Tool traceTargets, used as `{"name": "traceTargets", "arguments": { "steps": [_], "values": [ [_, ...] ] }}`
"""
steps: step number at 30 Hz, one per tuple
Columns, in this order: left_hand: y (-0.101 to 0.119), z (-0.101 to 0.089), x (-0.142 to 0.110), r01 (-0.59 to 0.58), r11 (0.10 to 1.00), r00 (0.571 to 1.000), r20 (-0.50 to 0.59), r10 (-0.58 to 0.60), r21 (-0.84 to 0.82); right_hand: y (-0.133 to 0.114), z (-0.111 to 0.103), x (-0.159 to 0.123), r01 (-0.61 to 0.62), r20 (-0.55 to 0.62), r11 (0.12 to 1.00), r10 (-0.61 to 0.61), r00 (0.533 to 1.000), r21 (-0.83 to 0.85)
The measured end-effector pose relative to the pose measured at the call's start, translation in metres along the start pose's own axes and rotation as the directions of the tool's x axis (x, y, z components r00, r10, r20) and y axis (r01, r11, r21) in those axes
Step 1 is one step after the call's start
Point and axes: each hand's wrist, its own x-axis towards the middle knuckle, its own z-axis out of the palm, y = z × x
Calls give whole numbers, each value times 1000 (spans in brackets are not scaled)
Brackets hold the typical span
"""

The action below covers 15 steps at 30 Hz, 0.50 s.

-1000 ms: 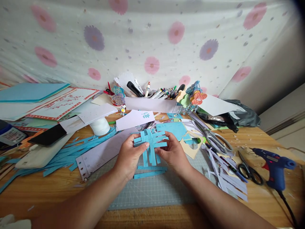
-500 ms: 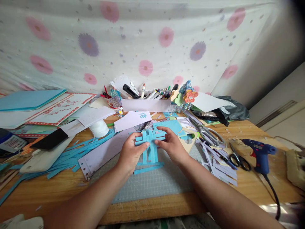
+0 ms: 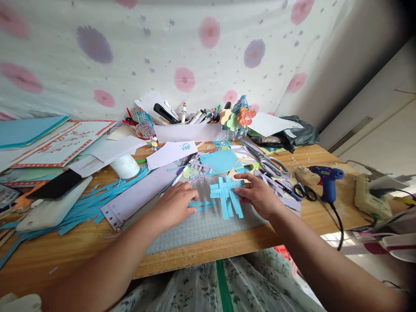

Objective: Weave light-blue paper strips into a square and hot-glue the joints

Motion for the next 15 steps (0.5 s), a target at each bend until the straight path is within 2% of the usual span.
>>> {"name": "traceTargets", "arguments": {
  "steps": [3, 7, 12, 14, 15],
  "values": [
    [3, 5, 0, 13, 997, 999, 35, -16, 81, 12, 6, -6, 8, -20, 1000, -9, 1000, -11],
    [1, 9, 4, 1, 998, 999, 44, -4, 58, 18, 13, -8, 19, -18, 1000, -19, 1000, 5],
    [-6, 8, 7, 14, 1000, 1000, 19, -14, 11, 18, 12, -10, 38, -7, 997, -38, 999, 66],
    [-7, 5, 8, 39, 996, 999, 1, -39, -78, 16, 13, -8, 40, 5, 995, -41, 999, 87],
    [-7, 3, 8, 57, 979, 998, -6, -59, -194, 14, 16, -6, 41, 11, 995, -42, 999, 87]
  ]
}}
